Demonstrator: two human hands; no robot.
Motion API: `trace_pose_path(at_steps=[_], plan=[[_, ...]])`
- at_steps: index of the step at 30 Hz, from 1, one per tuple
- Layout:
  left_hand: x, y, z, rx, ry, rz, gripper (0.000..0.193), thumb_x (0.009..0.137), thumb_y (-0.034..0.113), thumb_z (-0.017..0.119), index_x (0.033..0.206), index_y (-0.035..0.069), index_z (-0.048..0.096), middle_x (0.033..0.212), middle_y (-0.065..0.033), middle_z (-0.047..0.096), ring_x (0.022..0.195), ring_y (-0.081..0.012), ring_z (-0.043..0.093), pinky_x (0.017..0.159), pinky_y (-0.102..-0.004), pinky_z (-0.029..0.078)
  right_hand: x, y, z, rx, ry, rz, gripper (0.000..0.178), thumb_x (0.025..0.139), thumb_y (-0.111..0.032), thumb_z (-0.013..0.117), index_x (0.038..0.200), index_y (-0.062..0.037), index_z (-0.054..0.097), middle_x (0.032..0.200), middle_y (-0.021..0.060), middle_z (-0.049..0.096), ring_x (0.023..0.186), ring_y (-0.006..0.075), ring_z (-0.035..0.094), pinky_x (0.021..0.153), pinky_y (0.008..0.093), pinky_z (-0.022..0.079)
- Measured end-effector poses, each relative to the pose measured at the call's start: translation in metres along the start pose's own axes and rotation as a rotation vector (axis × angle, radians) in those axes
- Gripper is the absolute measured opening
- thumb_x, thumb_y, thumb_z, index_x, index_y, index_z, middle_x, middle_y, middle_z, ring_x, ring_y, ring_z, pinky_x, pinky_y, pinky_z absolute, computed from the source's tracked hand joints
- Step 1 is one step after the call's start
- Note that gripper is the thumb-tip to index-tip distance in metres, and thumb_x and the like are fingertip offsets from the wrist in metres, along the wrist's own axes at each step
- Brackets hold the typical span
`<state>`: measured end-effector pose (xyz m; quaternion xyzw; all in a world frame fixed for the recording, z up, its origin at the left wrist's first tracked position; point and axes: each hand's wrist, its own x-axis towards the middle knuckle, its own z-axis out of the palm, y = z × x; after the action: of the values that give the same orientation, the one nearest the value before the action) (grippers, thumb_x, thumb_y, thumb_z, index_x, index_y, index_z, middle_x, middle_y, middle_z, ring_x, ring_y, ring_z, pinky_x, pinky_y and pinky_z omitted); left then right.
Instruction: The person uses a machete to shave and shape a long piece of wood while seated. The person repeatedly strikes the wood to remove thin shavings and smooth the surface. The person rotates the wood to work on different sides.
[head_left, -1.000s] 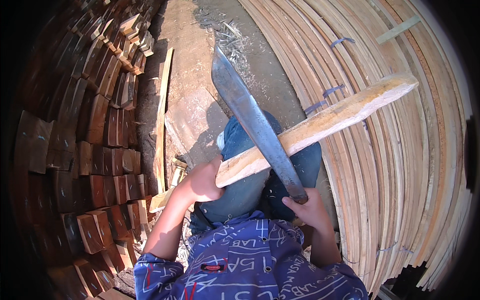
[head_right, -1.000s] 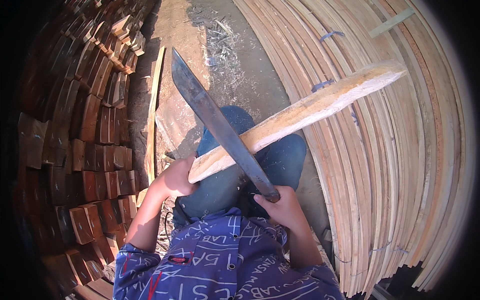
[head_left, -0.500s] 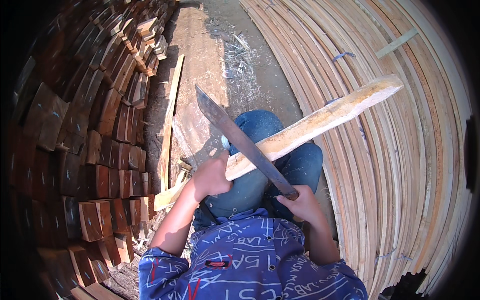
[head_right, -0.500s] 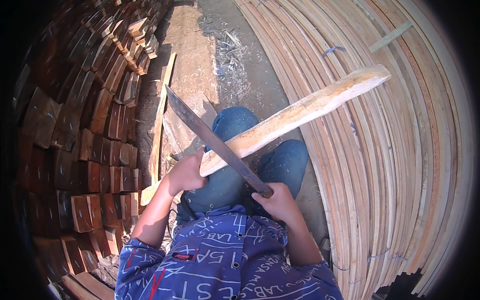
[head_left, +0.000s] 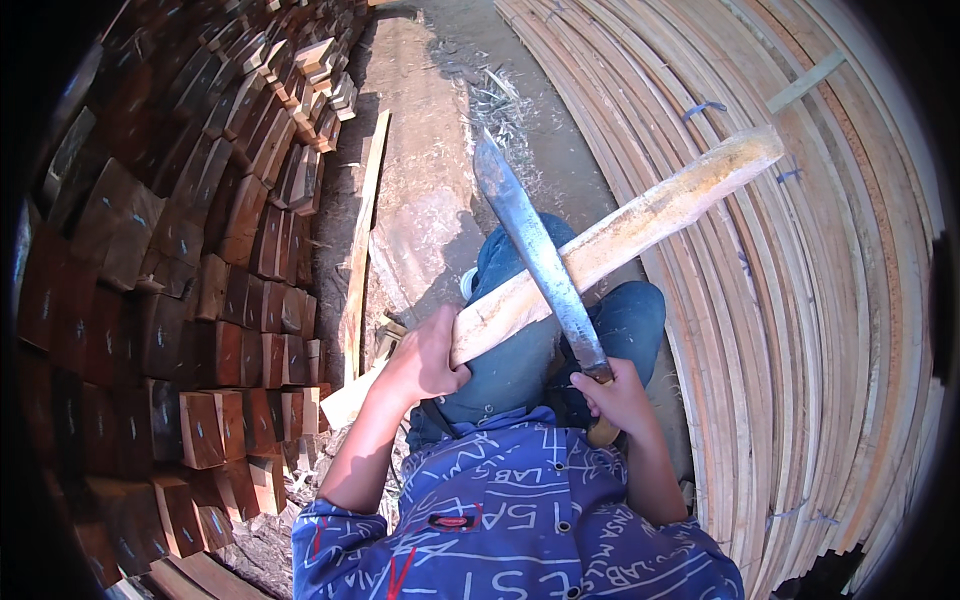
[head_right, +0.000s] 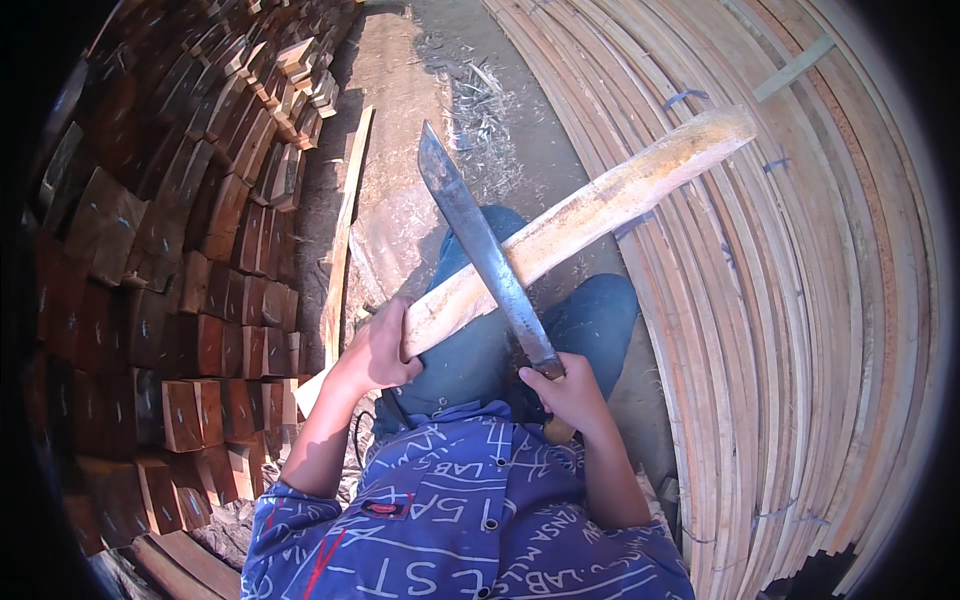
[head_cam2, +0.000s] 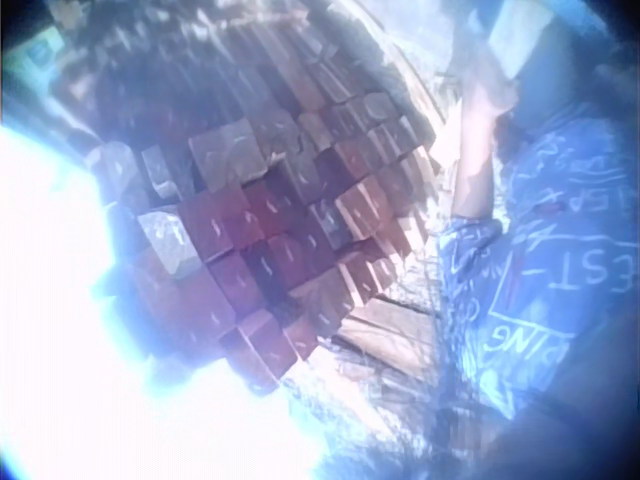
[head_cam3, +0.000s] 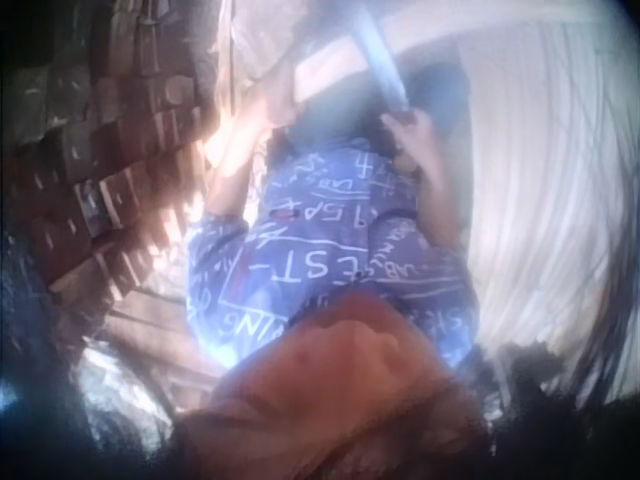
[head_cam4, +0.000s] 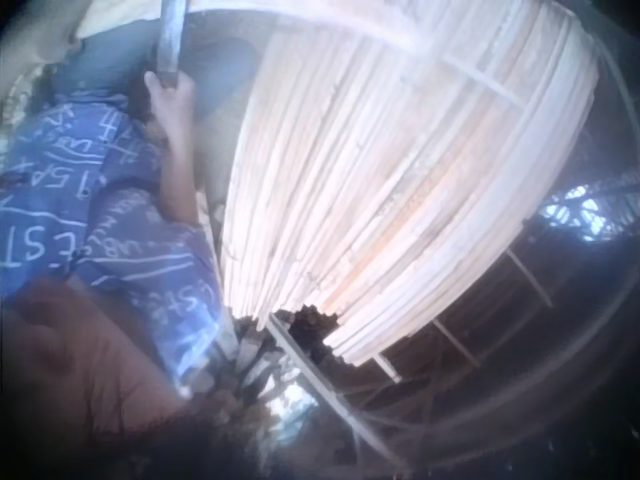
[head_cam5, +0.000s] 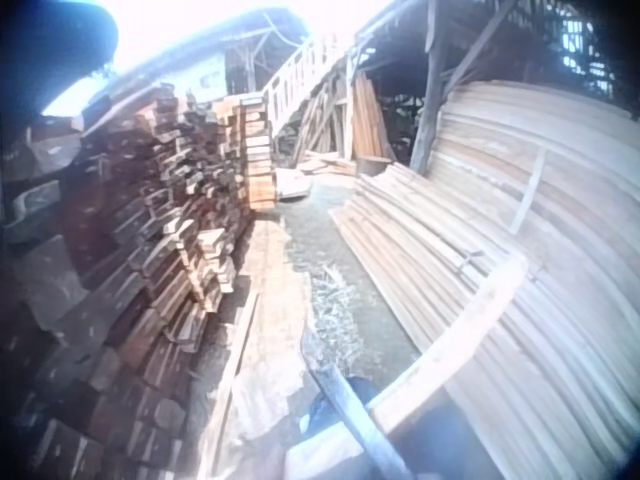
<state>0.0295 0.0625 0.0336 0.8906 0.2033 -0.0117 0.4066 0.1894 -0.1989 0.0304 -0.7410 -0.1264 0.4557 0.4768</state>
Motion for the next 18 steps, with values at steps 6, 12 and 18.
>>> trace_pose_path(at_steps=[6,12,18], plan=[[-0.027,-0.004,0.002,0.288,0.090,-0.093,0.072,0.057,0.016,0.085,0.120,0.003,0.051,0.105,-0.0201,0.058,0.107,-0.0386,0.056,0.092,-0.0491,0.041,-0.004,0.005,-0.002,0.087,0.007,-0.014,0.022,0.091,-0.018,0.071,0.091,0.0020,0.063,0.059,-0.0004,0.055,0.048,0.0063,0.051,0.043,0.0241,0.041],[-0.036,-0.002,0.001,0.166,0.087,-0.271,0.085,0.061,0.019,0.088,0.131,0.001,0.043,0.098,-0.0214,0.067,0.095,-0.0410,0.066,0.084,-0.0460,0.051,-0.001,0.014,-0.007,0.163,0.023,-0.003,0.029,0.096,-0.027,0.065,0.086,0.0000,0.061,0.060,0.0002,0.054,0.049,0.0062,0.050,0.044,0.0233,0.041],[-0.036,-0.019,-0.003,-0.159,0.063,-0.302,0.087,0.061,0.018,0.092,0.131,0.000,0.043,0.093,-0.0197,0.072,0.079,-0.0281,0.072,0.074,-0.0375,0.055,0.001,0.001,-0.025,0.257,0.104,-0.061,0.036,0.101,-0.032,0.055,0.084,-0.0013,0.059,0.061,0.0025,0.054,0.050,0.0075,0.051,0.046,0.0238,0.042]])
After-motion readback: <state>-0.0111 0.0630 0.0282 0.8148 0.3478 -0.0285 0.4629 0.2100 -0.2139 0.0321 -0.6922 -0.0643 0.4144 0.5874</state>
